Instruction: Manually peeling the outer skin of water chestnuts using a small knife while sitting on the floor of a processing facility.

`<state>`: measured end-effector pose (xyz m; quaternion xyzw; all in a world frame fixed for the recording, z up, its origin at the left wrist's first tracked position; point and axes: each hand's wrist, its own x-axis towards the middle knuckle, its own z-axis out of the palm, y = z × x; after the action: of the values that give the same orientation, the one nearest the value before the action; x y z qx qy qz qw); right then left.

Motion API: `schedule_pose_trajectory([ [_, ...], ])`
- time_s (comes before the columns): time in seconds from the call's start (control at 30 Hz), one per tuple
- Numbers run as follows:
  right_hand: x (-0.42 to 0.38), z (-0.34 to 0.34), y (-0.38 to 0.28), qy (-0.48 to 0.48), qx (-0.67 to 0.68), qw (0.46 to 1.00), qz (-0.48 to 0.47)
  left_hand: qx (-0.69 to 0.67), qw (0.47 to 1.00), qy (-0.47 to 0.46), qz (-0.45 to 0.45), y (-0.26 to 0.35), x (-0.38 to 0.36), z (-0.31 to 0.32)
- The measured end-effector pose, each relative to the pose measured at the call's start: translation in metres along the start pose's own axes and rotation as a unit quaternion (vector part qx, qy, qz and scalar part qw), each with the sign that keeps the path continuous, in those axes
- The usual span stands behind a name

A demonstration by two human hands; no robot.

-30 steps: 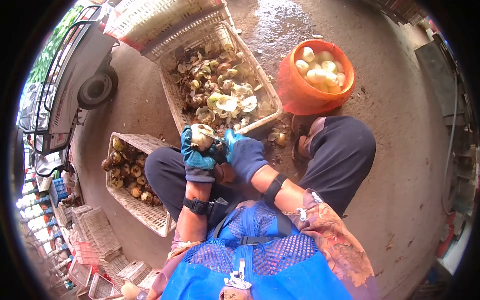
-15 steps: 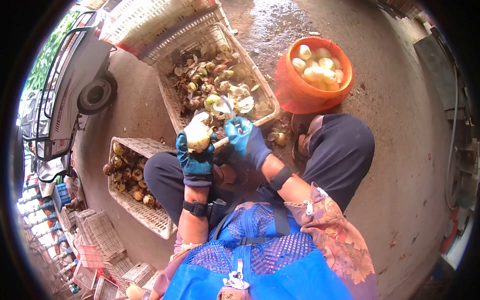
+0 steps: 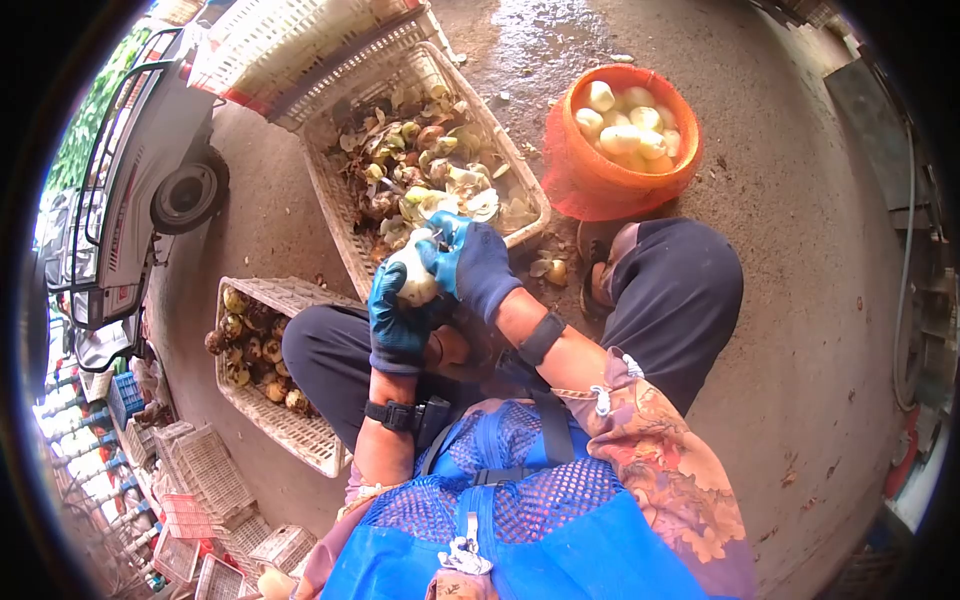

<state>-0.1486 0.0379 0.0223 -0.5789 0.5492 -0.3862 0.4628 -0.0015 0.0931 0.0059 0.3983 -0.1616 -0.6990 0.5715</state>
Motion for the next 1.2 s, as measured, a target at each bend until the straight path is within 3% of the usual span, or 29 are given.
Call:
schedule_pose_trajectory([
  [0.1,0.008,0.008,0.02,0.018,0.018,1.0,0.007,0.011,1.0,0.008,0.024,-0.01,0.009,-0.009],
  [0.2,0.013,0.017,0.029,0.005,0.052,0.999,-0.005,-0.079,0.996,-0.006,-0.045,-0.008,0.005,-0.012],
  [0.3,0.008,0.004,0.009,0.008,-0.051,0.996,-0.073,0.029,0.999,0.014,-0.041,0.011,-0.003,0.017],
  [0.4,0.003,0.006,0.013,0.023,-0.127,0.987,-0.091,0.038,0.999,0.012,-0.003,-0.001,0.005,0.003],
  [0.53,0.013,0.01,0.029,0.044,-0.188,0.981,-0.022,-0.081,0.993,0.074,-0.033,0.003,-0.006,0.011],
  [0.67,0.019,-0.001,0.037,0.049,-0.14,0.989,0.024,-0.127,0.991,0.047,-0.01,0.011,-0.007,0.013],
  [0.7,0.02,-0.001,0.042,0.095,-0.168,0.981,-0.022,-0.135,0.99,0.031,0.001,0.006,-0.003,0.002],
  [0.8,0.037,-0.011,0.054,0.112,-0.106,0.987,0.049,-0.171,0.985,0.017,0.016,0.01,-0.004,0.0],
  [0.83,0.032,-0.014,0.051,0.117,0.047,0.992,-0.019,-0.179,0.983,0.026,0.016,0.012,-0.003,0.0],
  [0.97,0.016,-0.013,0.02,0.007,0.177,0.984,0.021,-0.177,0.982,0.063,0.024,0.012,-0.003,-0.002],
  [1.07,0.0,-0.008,0.001,-0.125,0.112,0.984,0.06,-0.152,0.986,0.059,0.042,0.01,-0.002,0.0],
  [1.2,-0.006,0.002,-0.002,-0.109,0.073,0.991,0.04,-0.123,0.991,0.059,0.014,0.009,-0.001,0.004],
])
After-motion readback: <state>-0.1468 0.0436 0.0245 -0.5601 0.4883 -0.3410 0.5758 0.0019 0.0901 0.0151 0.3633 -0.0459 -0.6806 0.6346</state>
